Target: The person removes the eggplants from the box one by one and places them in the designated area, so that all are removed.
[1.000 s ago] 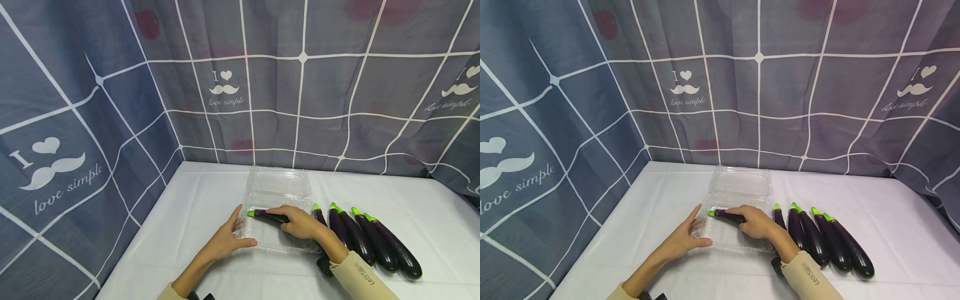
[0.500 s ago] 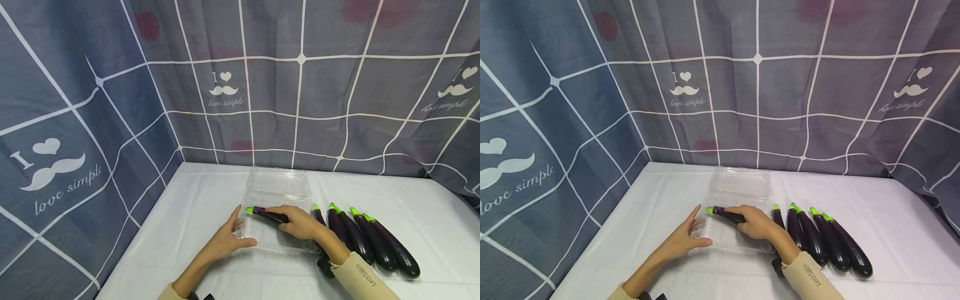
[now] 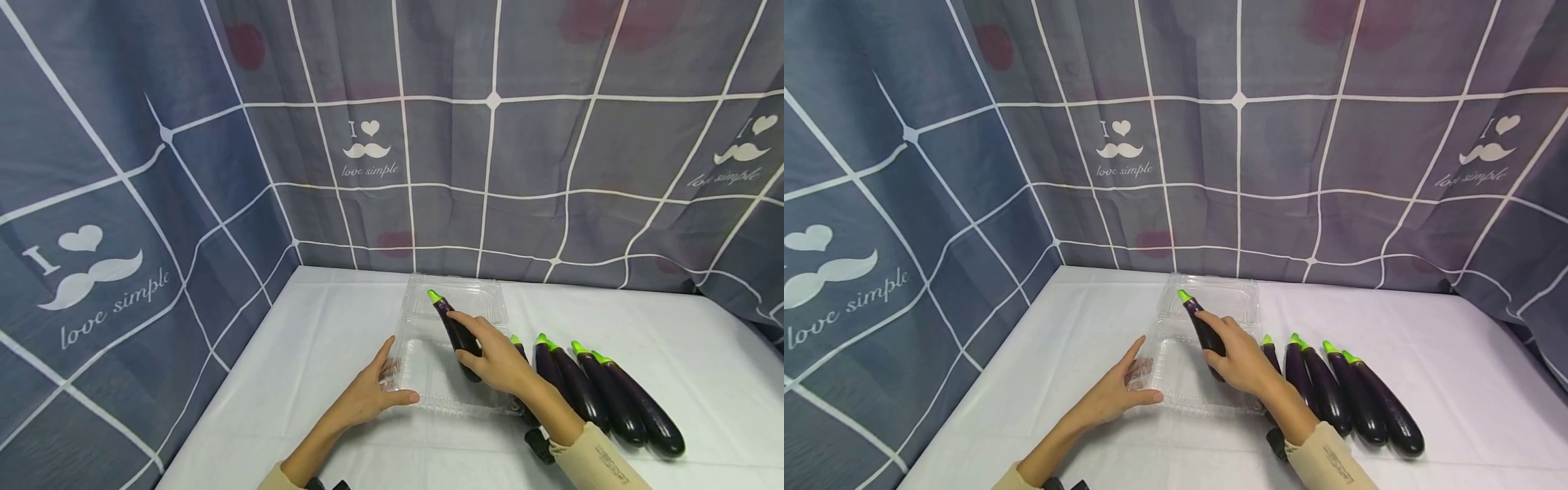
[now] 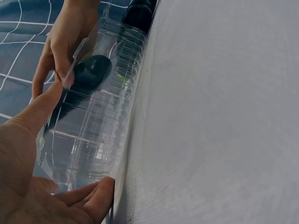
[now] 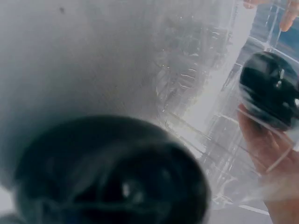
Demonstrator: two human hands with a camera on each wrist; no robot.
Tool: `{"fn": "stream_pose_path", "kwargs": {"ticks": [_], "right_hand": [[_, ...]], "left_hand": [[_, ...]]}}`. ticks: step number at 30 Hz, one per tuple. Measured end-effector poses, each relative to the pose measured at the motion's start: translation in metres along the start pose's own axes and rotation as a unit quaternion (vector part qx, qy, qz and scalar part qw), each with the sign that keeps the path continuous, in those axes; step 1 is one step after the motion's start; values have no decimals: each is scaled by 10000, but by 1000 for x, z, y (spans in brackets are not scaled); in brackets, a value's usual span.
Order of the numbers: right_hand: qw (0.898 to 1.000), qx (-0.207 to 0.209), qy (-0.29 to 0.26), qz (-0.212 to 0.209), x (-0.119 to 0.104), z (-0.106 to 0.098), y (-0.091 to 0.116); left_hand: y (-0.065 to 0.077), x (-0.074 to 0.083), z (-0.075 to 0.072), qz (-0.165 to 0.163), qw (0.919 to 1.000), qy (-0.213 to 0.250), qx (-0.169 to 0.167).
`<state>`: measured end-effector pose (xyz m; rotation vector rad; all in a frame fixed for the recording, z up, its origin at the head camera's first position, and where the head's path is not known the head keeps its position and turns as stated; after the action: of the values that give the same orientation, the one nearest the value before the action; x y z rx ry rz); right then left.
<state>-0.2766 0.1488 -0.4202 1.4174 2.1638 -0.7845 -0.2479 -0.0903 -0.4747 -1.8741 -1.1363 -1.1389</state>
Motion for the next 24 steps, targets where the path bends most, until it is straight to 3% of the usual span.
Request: {"fn": "stream_pose_path", "kwargs": {"ticks": [8, 18, 24], "right_hand": [[9986, 460, -229, 78, 1, -14, 11], [9962, 667, -400, 384, 16, -40, 36], [9942, 835, -146, 664, 24, -60, 54]], "left_hand": [[1, 3, -2, 28, 10000, -34, 16], [1, -1, 0, 24, 10000, -64, -19], [1, -1, -1, 34, 10000, -84, -25]]}}
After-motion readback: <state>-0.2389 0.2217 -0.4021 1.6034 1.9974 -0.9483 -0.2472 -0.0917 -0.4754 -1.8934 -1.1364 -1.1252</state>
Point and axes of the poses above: each hand's wrist, its own y-axis away from the middle knuckle, its own z-axis out of the palm, x = y × z, the point moved 4 cm from there along -y, towards the middle knuckle, and after that the axes turned 9 degrees about z, right-handed, at the moved point
